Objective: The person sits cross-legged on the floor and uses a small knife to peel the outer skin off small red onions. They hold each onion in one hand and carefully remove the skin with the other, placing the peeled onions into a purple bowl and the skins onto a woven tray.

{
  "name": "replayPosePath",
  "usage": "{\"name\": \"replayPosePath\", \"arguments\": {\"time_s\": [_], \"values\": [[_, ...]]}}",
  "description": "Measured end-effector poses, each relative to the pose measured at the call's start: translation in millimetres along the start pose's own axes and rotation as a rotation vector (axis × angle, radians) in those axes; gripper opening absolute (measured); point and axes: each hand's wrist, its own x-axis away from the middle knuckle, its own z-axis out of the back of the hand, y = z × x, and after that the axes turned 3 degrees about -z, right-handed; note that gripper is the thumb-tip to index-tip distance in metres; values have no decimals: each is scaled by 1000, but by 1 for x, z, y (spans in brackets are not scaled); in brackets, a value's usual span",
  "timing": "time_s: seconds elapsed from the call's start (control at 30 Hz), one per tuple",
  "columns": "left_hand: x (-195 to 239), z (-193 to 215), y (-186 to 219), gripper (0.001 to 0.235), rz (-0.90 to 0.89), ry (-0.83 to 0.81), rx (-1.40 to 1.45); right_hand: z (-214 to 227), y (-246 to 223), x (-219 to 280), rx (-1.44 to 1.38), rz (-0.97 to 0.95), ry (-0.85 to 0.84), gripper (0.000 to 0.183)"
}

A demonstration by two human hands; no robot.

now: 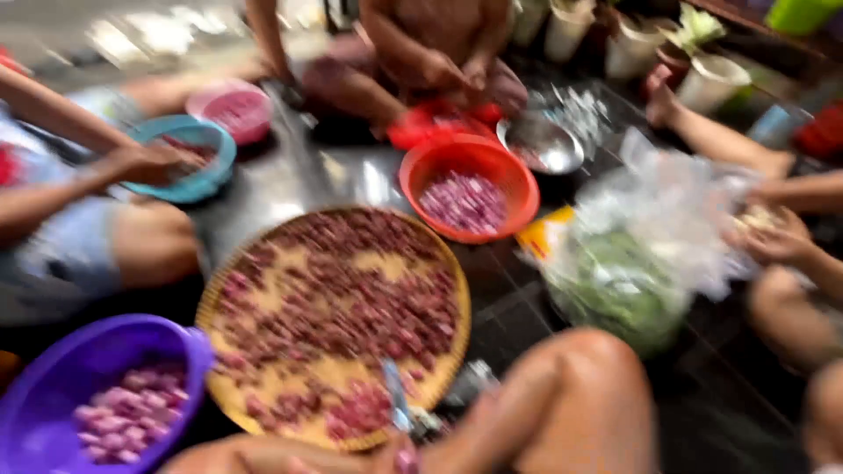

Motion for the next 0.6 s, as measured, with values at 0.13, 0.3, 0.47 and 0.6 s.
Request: {"name": "replayPosePath", "arguments": {"time_s": [0.13,0.3,0.47,0.6], "values": [[11,-3,41,25,90,-88,41,-44,-8,147,13,-167,-96,31],[-2,20,83,18,178,-109,17,-129,-31,242,-68,-222,-170,35],[-6,20,75,14,222,-132,-8,-178,4,353,-147,-278,-209,39],[-12,-6,35,51,235,-150,-127,-197,28,399,-116,-263,-728,29]]}}
